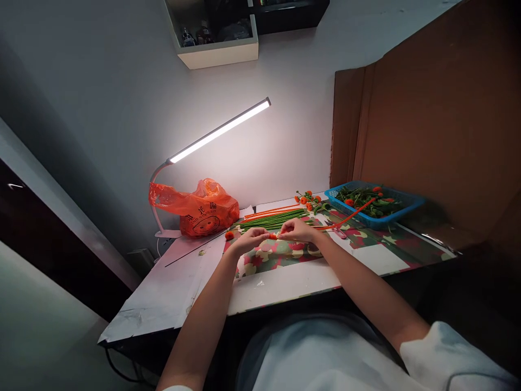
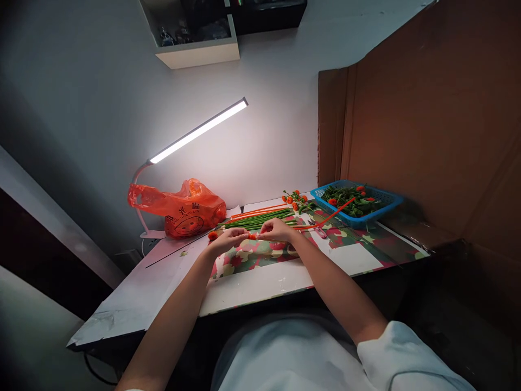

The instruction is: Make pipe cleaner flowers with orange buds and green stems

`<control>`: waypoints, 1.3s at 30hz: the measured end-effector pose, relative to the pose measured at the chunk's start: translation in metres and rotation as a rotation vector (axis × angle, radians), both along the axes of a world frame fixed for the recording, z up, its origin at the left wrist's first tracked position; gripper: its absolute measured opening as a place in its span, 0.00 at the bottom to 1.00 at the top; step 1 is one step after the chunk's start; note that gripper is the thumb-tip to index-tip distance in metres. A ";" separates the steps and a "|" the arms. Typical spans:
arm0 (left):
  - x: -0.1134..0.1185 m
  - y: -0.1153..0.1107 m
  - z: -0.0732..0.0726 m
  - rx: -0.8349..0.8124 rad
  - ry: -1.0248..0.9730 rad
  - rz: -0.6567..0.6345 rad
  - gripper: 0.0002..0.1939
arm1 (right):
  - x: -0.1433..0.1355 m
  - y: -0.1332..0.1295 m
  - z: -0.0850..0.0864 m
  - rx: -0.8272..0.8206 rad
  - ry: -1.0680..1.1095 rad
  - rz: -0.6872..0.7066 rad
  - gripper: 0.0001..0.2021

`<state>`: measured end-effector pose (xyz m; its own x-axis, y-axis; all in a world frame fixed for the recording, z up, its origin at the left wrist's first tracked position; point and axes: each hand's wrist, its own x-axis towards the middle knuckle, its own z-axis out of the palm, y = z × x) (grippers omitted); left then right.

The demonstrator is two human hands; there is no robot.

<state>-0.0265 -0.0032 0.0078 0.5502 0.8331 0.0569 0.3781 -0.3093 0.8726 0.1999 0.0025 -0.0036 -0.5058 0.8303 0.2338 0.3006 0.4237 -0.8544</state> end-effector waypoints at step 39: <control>0.009 0.003 -0.014 0.461 0.323 0.234 0.15 | -0.040 -0.016 -0.026 0.871 -0.563 -0.391 0.09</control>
